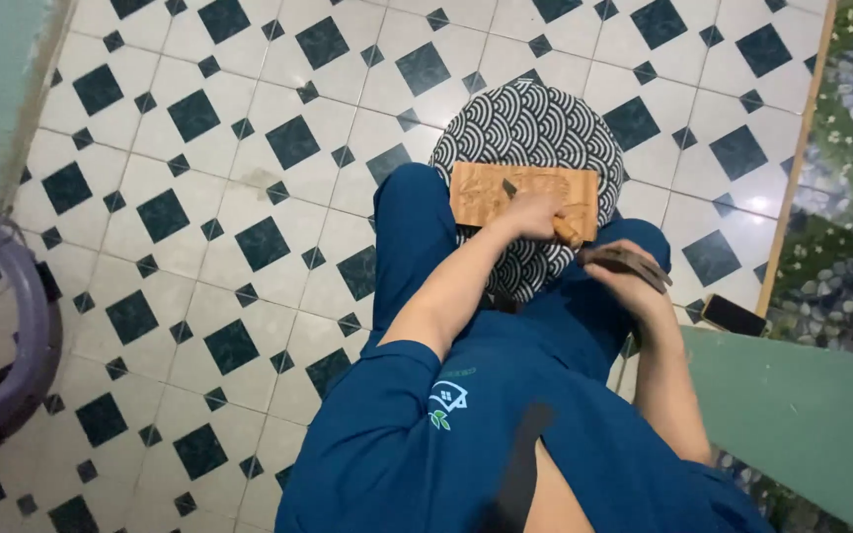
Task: The person hand carves a wooden block using a small chisel-like tool while sitting on the floor.
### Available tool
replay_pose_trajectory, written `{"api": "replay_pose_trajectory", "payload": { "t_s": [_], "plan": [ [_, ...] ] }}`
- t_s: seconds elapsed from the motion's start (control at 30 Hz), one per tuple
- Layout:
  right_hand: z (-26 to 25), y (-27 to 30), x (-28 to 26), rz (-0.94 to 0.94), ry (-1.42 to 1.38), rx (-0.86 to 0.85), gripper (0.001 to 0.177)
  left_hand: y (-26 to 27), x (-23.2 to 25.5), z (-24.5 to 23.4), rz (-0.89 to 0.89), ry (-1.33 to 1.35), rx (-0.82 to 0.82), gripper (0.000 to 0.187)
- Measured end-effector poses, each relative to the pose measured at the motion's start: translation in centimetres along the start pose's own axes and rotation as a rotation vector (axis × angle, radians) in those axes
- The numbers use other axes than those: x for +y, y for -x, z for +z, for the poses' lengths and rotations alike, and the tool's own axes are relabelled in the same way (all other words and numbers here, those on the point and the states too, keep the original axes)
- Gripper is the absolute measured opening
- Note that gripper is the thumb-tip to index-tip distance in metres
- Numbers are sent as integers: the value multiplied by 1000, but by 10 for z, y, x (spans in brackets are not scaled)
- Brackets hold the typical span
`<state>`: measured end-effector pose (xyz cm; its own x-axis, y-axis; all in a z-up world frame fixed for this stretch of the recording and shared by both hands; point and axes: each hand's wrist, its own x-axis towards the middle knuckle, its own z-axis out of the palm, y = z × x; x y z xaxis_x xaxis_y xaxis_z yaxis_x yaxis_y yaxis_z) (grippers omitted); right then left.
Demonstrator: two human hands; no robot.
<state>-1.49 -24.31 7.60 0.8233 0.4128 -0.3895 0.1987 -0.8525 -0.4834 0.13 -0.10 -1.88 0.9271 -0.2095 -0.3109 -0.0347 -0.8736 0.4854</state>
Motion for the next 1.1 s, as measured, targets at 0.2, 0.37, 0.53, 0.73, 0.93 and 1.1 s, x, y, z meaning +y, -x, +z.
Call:
{"api": "replay_pose_trajectory", "payload": {
  "t_s": [0.2, 0.37, 0.53, 0.73, 0.93, 1.1],
  "plan": [
    [-88, 72, -85, 206, -308, -102, 63, 10, 15, -2, 61, -20, 38, 43],
    [-52, 39, 23, -58, -401, 335, 50, 8, 17, -8, 85, -1, -9, 43],
    [-24, 41, -28, -33, -231, 350, 43, -5, 3, 8, 105, 7, -8, 44],
    [-14, 27, -24, -43, -242, 185, 41, 0, -1, 9, 79, -10, 34, 44],
    [-16, 9, -6, -128, -421, 362, 40, -20, -11, 22, 75, 18, 52, 43],
    [-6, 31, -22, -55, 34, -22, 45, 5, 1, 0, 153, -39, 32, 37]
  ]
}}
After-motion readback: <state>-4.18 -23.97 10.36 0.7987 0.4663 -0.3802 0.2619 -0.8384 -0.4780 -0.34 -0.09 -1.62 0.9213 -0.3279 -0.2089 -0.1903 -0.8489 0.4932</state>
